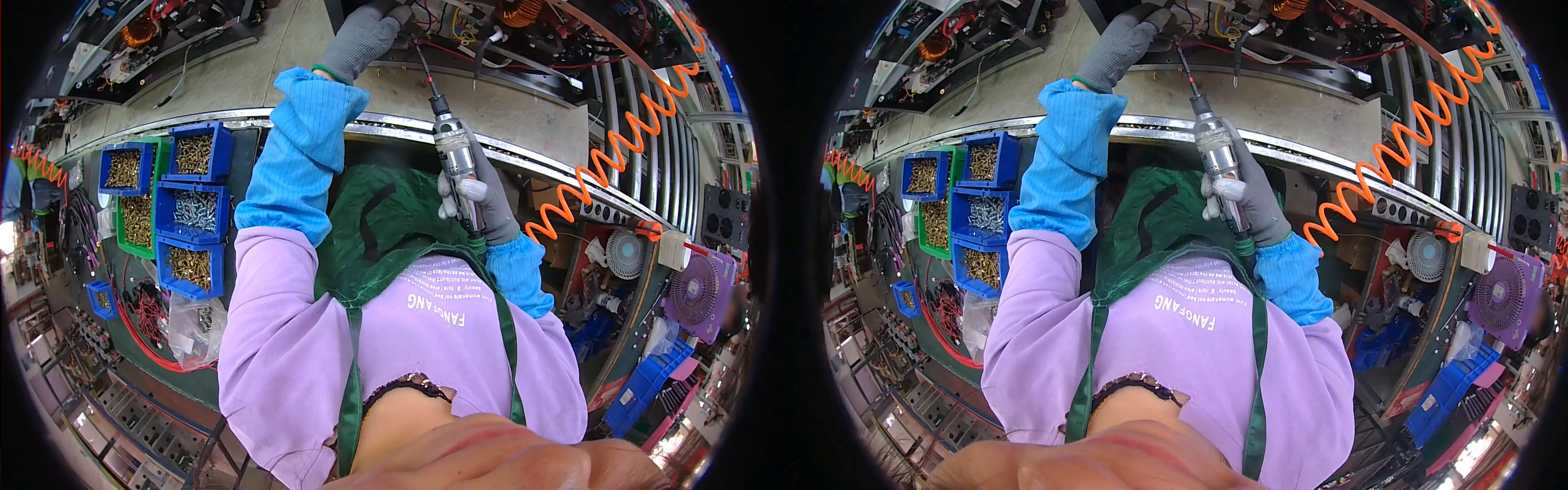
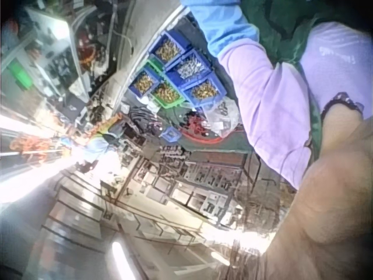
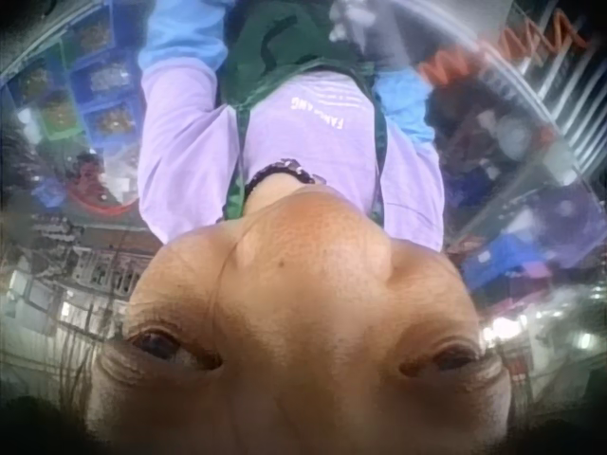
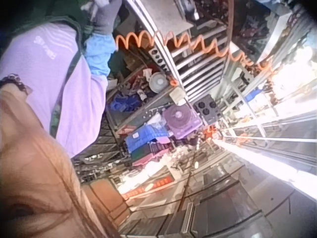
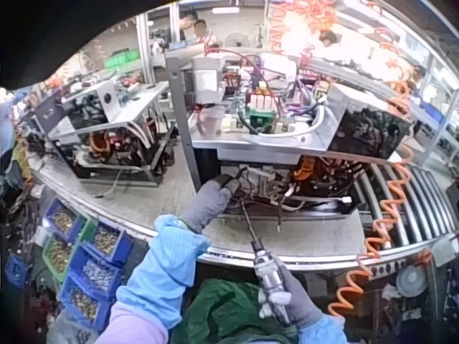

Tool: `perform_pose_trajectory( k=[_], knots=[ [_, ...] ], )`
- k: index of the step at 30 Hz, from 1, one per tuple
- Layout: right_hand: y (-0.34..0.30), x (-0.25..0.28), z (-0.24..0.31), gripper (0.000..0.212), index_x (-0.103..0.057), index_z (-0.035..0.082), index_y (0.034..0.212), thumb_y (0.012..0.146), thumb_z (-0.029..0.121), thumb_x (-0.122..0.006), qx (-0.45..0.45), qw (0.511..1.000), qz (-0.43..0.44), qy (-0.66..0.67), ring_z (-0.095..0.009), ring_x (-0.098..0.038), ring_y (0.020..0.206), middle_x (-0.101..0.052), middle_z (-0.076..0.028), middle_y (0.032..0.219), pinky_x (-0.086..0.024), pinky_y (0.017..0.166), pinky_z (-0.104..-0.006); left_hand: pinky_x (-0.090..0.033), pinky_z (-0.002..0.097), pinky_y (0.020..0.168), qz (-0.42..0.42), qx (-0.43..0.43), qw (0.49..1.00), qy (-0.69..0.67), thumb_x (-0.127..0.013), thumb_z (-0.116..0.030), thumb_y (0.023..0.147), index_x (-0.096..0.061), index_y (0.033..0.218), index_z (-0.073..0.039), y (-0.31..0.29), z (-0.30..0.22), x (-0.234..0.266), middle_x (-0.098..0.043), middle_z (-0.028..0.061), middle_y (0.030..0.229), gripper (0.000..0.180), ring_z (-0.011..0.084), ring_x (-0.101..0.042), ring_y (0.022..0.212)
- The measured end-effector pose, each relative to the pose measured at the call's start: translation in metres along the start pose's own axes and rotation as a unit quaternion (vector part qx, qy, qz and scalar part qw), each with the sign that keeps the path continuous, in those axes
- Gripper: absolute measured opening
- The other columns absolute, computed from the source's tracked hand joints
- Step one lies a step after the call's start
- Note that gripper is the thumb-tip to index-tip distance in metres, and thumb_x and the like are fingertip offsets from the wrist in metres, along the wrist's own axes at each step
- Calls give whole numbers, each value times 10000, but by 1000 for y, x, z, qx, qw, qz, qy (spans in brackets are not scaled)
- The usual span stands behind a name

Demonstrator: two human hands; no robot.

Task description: Connecting wires and using a power screwdriver to assemble electronic components within a metal chassis on a factory assembly line.

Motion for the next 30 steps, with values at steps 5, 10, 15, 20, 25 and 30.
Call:
perform_pose_trajectory(
  k=[5, 10, 15, 20, 25, 30],
  knots=[
    [2, -1, 0, 928, -139, 182, 1464, 691, 151, -651, -7, 1000, 8, -13, -170, -570, 491, -561, -130, 763, -535, 497, -305, -461, 297, 672, 35, -7, 998, -52, -512, -268, 926, -613, 1004, -14, -3, 2, -3, -622, 79, 791, 285, 174, -560, 725],
    [4, -3, 1, 984, -154, 186, 1461, 651, 320, -698, -23, 997, -13, -71, -152, -562, 498, -550, -116, 774, -540, 516, -298, -447, 272, 694, 41, 61, 985, -156, -528, -251, 926, -611, 1029, 9, 1, 25, -9, -620, 39, 826, 292, 135, -546, 757],
    [6, -3, 1, 979, -154, 173, 1461, 654, 309, -692, -19, 997, -6, -78, -151, -563, 495, -549, -117, 767, -539, 514, -291, -431, 248, 721, 37, 35, 997, -56, -542, -234, 923, -607, 1039, 16, 9, 39, -4, -616, 22, 840, 284, 115, -528, 780],
    [11, -4, 2, 970, -152, 170, 1460, 659, 291, -686, -11, 997, 2, -76, -150, -563, 494, -551, -118, 768, -538, 512, -289, -492, 259, 685, 68, 125, 946, -290, -527, -234, 933, -604, 1041, 3, -5, 23, -22, -643, 55, 851, 272, 141, -603, 756],
    [15, -7, 0, 926, -144, 180, 1461, 685, 231, -646, -22, 997, -2, -77, -159, -558, 495, -550, -126, 769, -532, 508, -300, -513, 274, 670, 60, 140, 945, -290, -510, -225, 942, -602, 1031, 3, -6, 34, -23, -649, 59, 862, 261, 157, -626, 749],
    [15, -21, -13, 898, -107, 205, 1466, 717, 193, -603, -32, 992, 31, 115, -166, -554, 505, -549, -136, 780, -526, 505, -312, -510, 266, 672, 33, 126, 947, -292, -495, -218, 949, -596, 1034, 12, -16, 36, -28, -648, 55, 864, 265, 146, -622, 751]
  ],
)
Point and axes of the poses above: each hand's wrist, its own y-axis towards the middle knuckle, its own x-axis out of the back of the hand, z = x × y, the point moved 8 cm from there along y, towards the middle knuckle
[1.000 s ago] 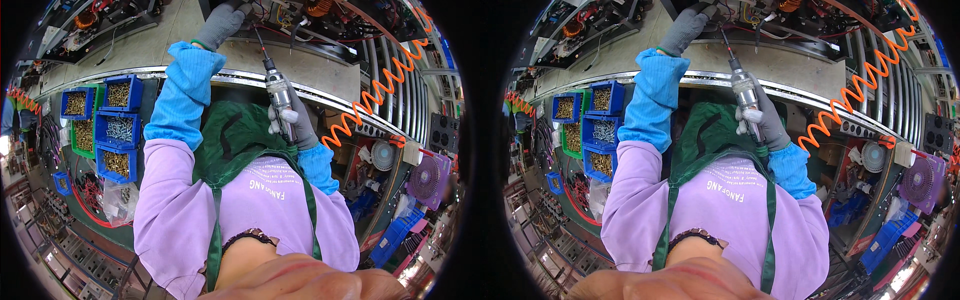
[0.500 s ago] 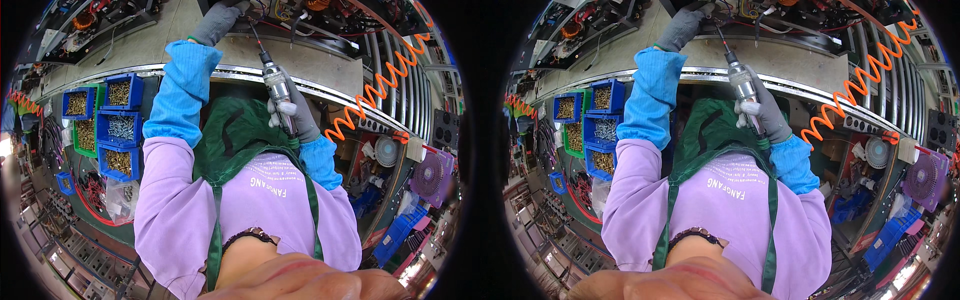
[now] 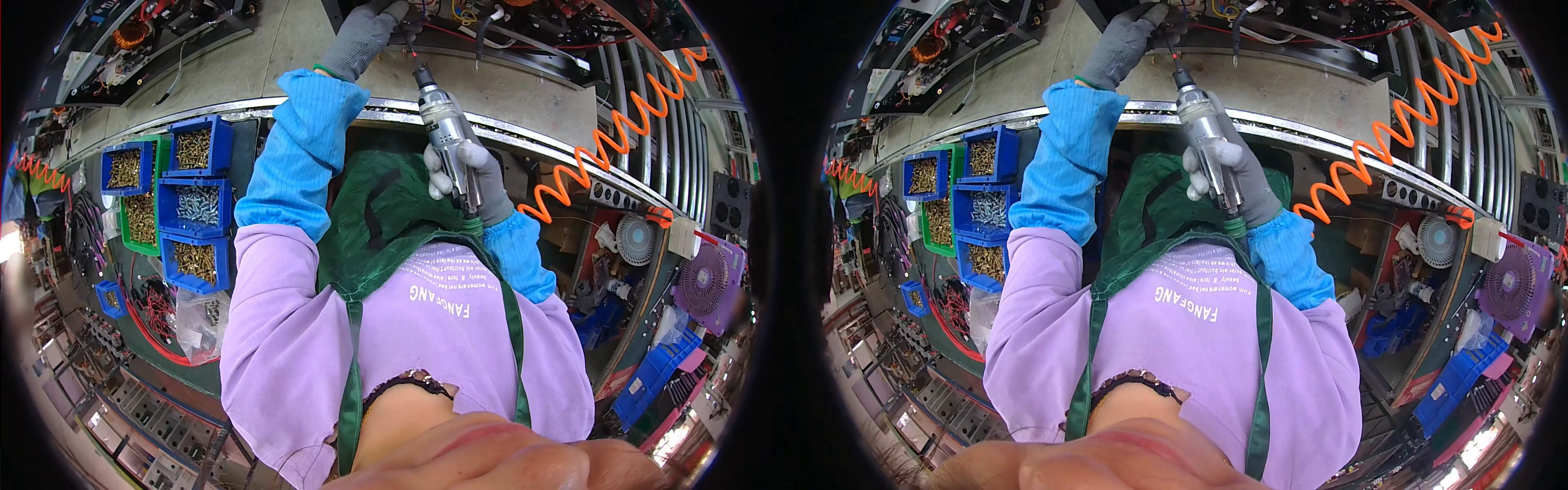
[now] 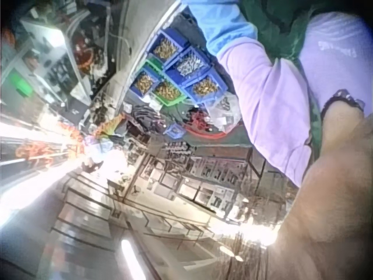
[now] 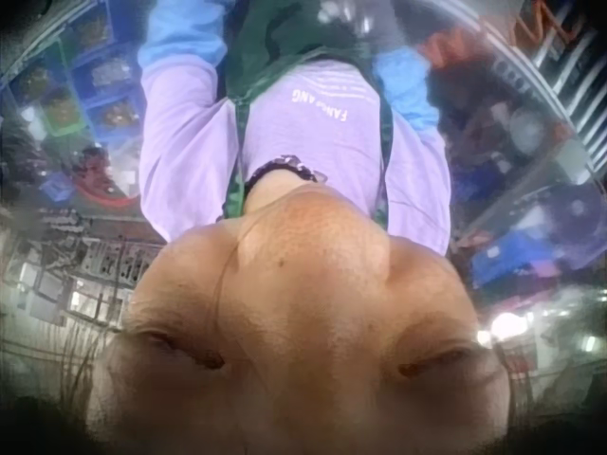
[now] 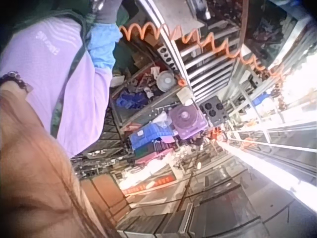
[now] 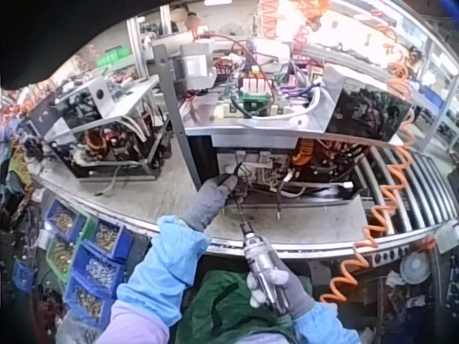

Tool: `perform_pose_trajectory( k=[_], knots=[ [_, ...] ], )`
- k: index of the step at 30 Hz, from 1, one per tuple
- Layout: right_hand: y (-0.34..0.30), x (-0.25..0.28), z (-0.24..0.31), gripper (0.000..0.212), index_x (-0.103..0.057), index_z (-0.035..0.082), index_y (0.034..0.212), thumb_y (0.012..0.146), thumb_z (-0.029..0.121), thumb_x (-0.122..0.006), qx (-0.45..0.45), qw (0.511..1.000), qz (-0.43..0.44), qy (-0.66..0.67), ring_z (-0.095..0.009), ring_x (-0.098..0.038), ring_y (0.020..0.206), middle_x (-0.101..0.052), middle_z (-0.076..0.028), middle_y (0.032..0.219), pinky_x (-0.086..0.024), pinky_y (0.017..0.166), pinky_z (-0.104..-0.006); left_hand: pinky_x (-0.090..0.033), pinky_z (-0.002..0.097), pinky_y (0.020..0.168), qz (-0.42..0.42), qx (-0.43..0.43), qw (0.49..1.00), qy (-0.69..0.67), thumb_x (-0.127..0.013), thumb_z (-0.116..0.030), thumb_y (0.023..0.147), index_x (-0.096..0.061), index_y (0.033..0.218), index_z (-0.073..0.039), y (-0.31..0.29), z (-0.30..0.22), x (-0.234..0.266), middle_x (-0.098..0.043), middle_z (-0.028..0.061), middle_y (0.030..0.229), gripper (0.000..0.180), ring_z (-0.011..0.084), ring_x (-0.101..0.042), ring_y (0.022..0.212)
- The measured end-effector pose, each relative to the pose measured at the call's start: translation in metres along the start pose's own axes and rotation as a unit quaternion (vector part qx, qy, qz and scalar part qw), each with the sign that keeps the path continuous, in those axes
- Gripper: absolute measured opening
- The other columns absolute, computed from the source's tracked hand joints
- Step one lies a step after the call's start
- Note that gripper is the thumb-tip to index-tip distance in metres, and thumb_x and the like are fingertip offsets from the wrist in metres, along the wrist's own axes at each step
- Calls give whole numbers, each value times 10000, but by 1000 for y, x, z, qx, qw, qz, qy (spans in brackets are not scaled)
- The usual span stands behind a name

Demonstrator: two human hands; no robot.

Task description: Connecting wires and using a power screwdriver to assemble electronic components within a metal chassis on a factory assembly line.

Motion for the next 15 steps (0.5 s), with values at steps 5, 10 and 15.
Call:
perform_pose_trajectory(
  k=[5, 10, 15],
  knots=[
    [12, -2, 7, 874, -79, 230, 1469, 771, 232, -605, 52, 989, -32, -131, -171, -566, 524, -557, -149, 810, -540, 518, -314, -498, 368, 692, -92, -163, 905, 383, -530, -308, 900, -636, 997, -45, -15, -51, -4, -658, 164, 858, 299, 293, -631, 770],
    [23, -6, 11, 850, -102, 219, 1470, 769, 139, -577, 72, 975, -62, -198, -160, -560, 508, -559, -134, 795, -534, 513, -297, -480, 437, 728, -144, -249, 820, 496, -543, -309, 855, -652, 976, -88, -5, -54, 11, -630, 226, 882, 275, 391, -600, 824],
    [25, -1, 14, 837, -132, 208, 1467, 768, 122, -585, 85, 967, -83, -224, -153, -556, 505, -562, -131, 802, -530, 508, -291, -479, 447, 738, -170, -231, 800, 527, -548, -295, 844, -654, 970, -103, -14, -66, -2, -633, 213, 883, 253, 389, -593, 835]
  ],
)
Point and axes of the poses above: each hand's wrist, its own y-axis towards the middle knuckle, its own x-axis out of the back of the hand, z = x × y, the point moved 8 cm from there along y, towards the middle knuckle
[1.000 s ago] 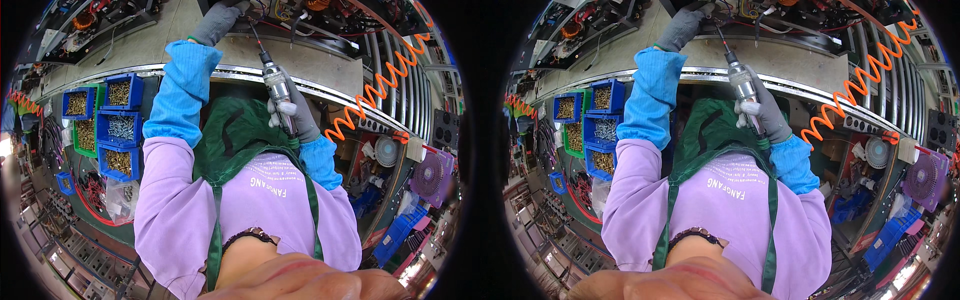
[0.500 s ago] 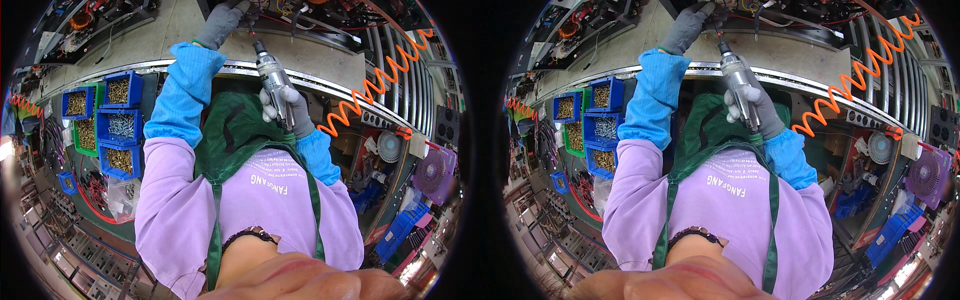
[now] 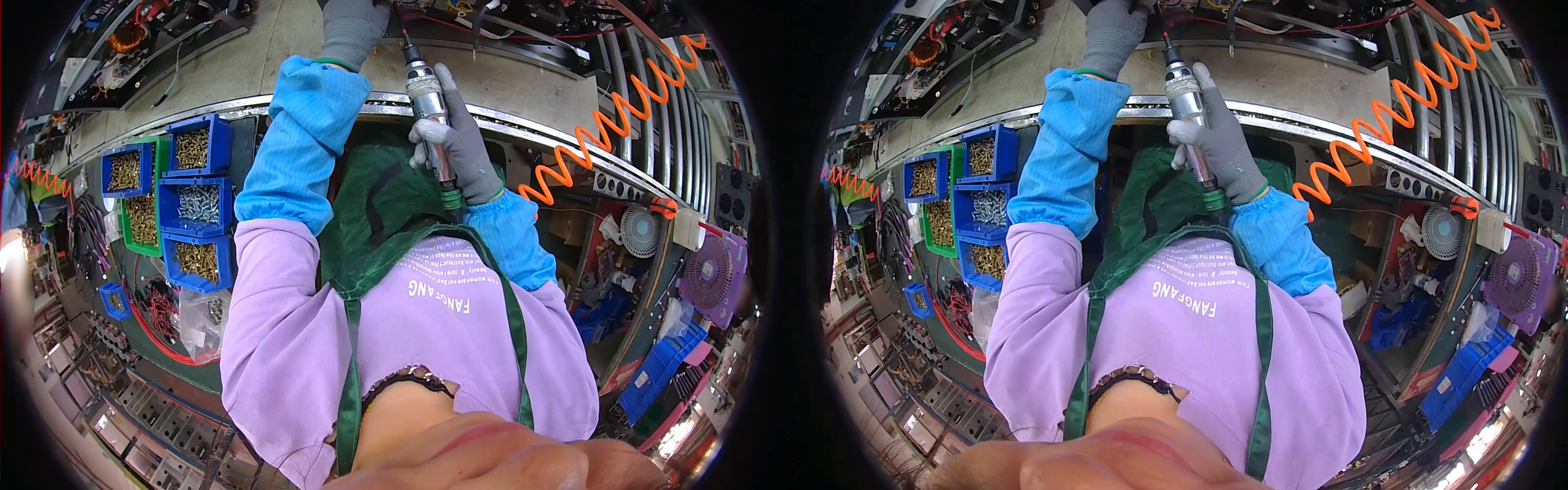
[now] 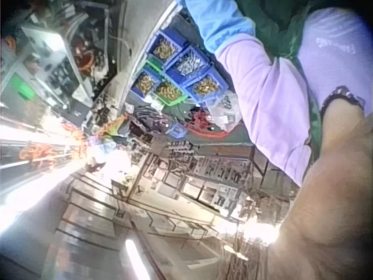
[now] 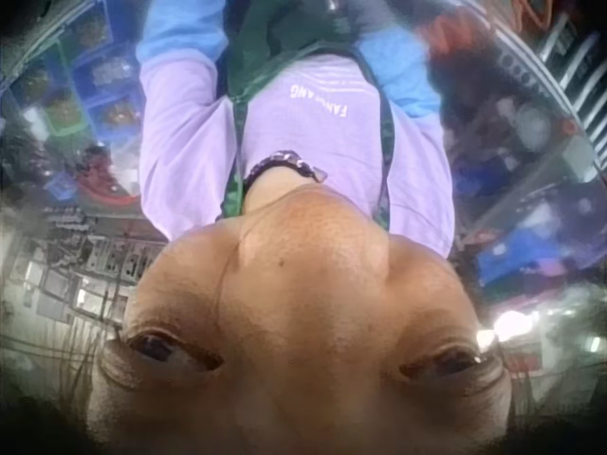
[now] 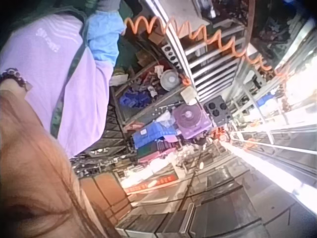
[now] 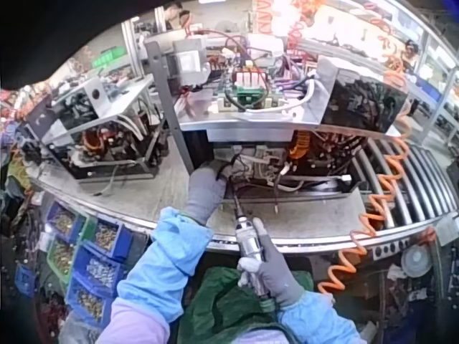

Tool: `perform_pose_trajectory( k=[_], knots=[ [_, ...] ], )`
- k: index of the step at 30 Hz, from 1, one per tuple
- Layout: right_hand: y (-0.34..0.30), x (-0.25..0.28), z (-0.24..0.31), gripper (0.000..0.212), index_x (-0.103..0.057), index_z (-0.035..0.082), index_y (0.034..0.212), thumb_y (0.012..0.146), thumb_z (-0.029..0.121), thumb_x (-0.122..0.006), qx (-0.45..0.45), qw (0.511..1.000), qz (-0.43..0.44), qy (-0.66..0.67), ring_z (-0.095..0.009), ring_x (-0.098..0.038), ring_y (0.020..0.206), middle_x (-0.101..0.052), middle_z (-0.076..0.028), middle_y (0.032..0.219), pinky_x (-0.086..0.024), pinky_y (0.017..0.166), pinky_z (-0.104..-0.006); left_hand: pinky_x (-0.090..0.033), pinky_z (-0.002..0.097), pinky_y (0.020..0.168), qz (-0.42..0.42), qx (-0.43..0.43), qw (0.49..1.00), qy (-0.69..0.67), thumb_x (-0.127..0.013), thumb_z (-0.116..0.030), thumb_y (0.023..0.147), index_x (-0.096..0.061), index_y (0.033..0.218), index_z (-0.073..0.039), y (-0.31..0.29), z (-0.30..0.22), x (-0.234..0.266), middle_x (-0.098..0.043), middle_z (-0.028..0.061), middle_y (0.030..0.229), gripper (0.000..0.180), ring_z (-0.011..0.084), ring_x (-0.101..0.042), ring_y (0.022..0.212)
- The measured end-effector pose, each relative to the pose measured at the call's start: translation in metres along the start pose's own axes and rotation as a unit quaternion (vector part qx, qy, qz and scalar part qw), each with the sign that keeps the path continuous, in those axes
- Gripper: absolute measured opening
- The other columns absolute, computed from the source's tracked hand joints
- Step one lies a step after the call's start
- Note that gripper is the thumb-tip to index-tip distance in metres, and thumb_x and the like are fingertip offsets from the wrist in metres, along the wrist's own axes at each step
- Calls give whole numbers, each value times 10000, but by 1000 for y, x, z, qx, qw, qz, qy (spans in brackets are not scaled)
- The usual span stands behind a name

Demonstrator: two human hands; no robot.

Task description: Connecting wires and using a power screwdriver to assemble electronic components within a metal chassis on a factory assembly line.

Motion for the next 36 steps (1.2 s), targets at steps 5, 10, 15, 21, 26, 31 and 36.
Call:
perform_pose_trajectory(
  k=[5, 10, 15, 21, 26, 31, 36],
  knots=[
    [3, 3, 1, 843, -148, 203, 1464, 760, 122, -604, 15, 1000, -10, 2, -149, -559, 514, -559, -129, 807, -532, 505, -287, -482, 432, 751, -40, -21, 999, 25, -565, -277, 833, -659, 968, -119, 2, 7, -5, -625, 181, 957, 228, 382, -581, 868],
    [3, -1, -1, 835, -125, 211, 1464, 771, 174, -590, 9, 998, 17, 53, -161, -567, 534, -557, -142, 810, -542, 524, -309, -483, 437, 720, -56, -11, 998, 20, -574, -276, 822, -661, 960, -123, -3, 6, -2, -612, 173, 926, 224, 373, -588, 830],
    [0, -3, 0, 828, -94, 219, 1466, 785, 212, -565, -1, 992, 32, 126, -175, -565, 533, -556, -155, 814, -550, 543, -333, -490, 429, 685, -1, -41, 998, 47, -605, -281, 790, -671, 936, -134, -13, -38, -13, -609, 151, 903, 217, 334, -603, 799],
    [3, -8, -1, 804, -98, 217, 1465, 797, 209, -545, -3, 995, 32, 90, -175, -568, 540, -553, -155, 820, -553, 550, -334, -503, 414, 678, 34, 21, 981, 187, -663, -311, 722, -674, 894, -133, 1, -14, -34, -616, 122, 915, 248, 305, -615, 797],
    [3, -4, -2, 786, -97, 213, 1466, 808, 199, -528, 3, 994, 33, 100, -174, -568, 550, -551, -155, 833, -552, 554, -329, -497, 415, 663, -43, -6, 998, 40, -686, -282, 696, -666, 862, -111, -12, -26, -10, -610, 120, 891, 239, 309, -606, 778],
    [2, -5, -1, 784, -98, 214, 1466, 807, 196, -523, 2, 994, 34, 103, -173, -567, 551, -551, -154, 835, -553, 559, -328, -486, 426, 659, -58, 39, 998, 7, -690, -240, 703, -652, 828, -104, -8, -3, -18, -587, 141, 849, 188, 329, -588, 763],
    [1, -12, 0, 783, -96, 217, 1466, 805, 188, -515, -6, 994, 39, 98, -171, -565, 549, -550, -153, 834, -553, 563, -329, -483, 439, 682, -142, 16, 990, 3, -679, -213, 723, -618, 929, -80, -6, 6, 8, -572, 174, 900, 253, 366, -577, 796]
  ],
)
Point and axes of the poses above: each hand's wrist, its own y-axis towards the middle knuckle, its own x-axis out of the back of the hand, z = x × y, the point moved 8 cm from there along y, towards the middle knuckle
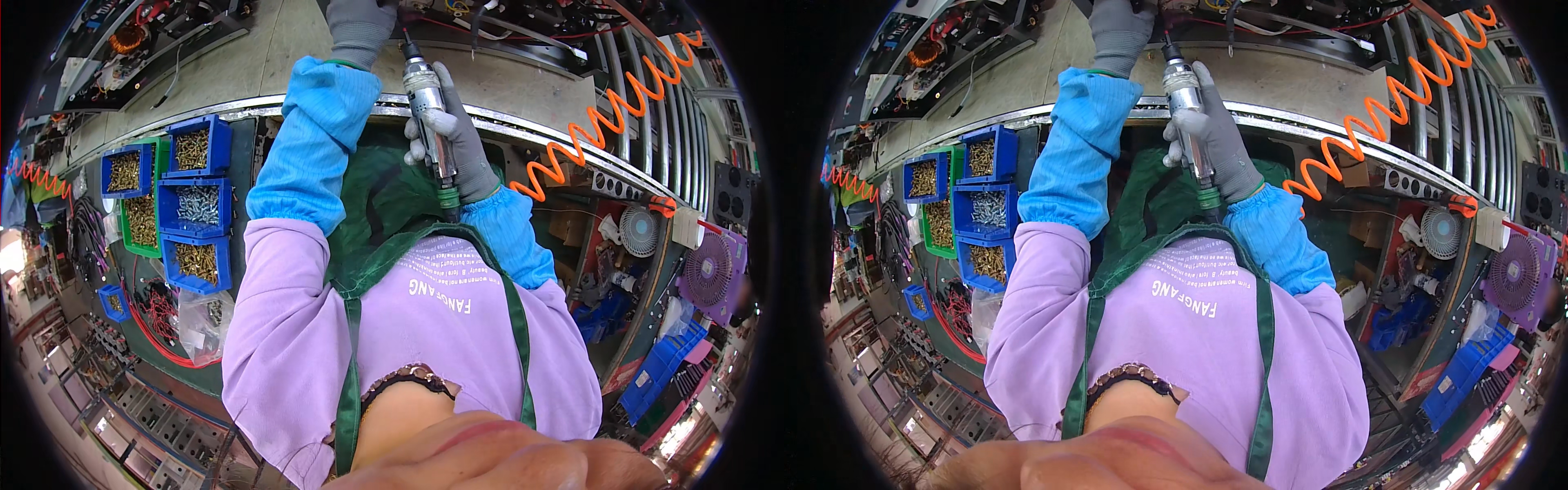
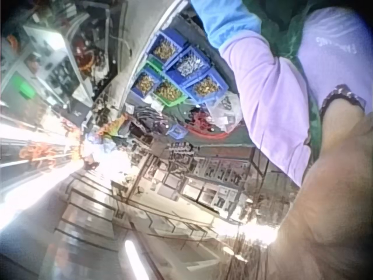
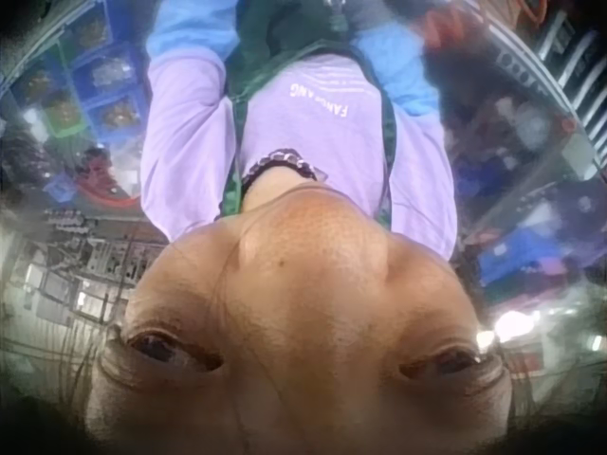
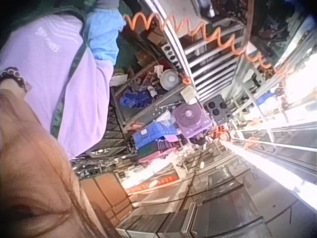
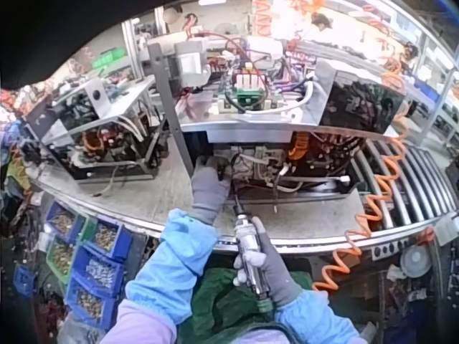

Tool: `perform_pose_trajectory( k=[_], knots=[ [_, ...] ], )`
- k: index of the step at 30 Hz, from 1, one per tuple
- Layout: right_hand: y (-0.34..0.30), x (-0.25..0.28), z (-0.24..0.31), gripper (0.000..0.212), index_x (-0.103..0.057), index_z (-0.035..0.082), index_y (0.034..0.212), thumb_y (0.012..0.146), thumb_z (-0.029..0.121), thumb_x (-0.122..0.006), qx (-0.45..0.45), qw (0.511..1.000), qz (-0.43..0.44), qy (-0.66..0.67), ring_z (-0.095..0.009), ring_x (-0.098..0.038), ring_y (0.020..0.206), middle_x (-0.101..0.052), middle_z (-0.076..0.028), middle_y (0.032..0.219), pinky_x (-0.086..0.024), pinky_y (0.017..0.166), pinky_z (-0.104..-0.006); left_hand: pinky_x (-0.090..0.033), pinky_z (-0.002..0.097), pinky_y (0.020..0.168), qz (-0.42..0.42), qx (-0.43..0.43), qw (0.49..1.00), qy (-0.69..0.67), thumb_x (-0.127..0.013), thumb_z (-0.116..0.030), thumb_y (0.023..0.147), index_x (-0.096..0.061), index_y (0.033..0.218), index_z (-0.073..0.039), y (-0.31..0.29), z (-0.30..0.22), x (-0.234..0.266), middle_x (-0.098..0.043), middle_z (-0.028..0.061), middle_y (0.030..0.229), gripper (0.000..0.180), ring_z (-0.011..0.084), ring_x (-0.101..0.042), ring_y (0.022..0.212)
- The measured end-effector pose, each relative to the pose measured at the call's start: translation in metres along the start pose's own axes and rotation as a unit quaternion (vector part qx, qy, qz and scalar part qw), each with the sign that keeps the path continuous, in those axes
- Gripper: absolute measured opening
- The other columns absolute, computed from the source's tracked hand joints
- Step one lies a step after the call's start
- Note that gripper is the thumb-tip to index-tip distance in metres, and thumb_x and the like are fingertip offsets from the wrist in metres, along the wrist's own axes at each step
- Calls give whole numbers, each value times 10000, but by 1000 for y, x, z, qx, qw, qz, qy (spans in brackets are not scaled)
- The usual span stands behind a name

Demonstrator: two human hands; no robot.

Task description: Connecting wires and using a power screwdriver to assemble electronic components within a metal chassis on a factory assembly line.

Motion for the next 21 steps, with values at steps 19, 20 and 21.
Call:
perform_pose_trajectory(
  k=[19, 20, 21],
  knots=[
    [4, 4, -6, 841, -86, 219, 1465, 777, 219, -570, 11, 1000, -8, 9, -186, -569, 529, -555, -157, 801, -554, 540, -342, -483, 428, 808, 182, -11, 975, 125, -727, -276, 676, -515, 1163, -126, 12, -32, -20, -581, 175, 1075, 553, 334, -564, 997],
    [4, 4, -6, 842, -86, 220, 1465, 776, 218, -570, 12, 1000, -9, 11, -186, -570, 531, -555, -157, 801, -555, 541, -342, -483, 428, 808, 182, -10, 975, 124, -727, -276, 676, -515, 1163, -126, 12, -30, -21, -581, 175, 1075, 553, 334, -564, 997],
    [4, 5, -6, 842, -86, 220, 1465, 776, 218, -570, 12, 1000, -9, 10, -186, -570, 531, -555, -157, 801, -555, 541, -342, -484, 429, 801, 190, -9, 973, 129, -727, -279, 677, -517, 1161, -126, 12, -29, -23, -588, 173, 1058, 548, 332, -571, 977]
  ],
)
Point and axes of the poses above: each hand's wrist, its own y-axis towards the middle knuckle, its own x-axis out of the back of the hand, z = x × y, the point moved 8 cm from there along y, towards the middle knuckle
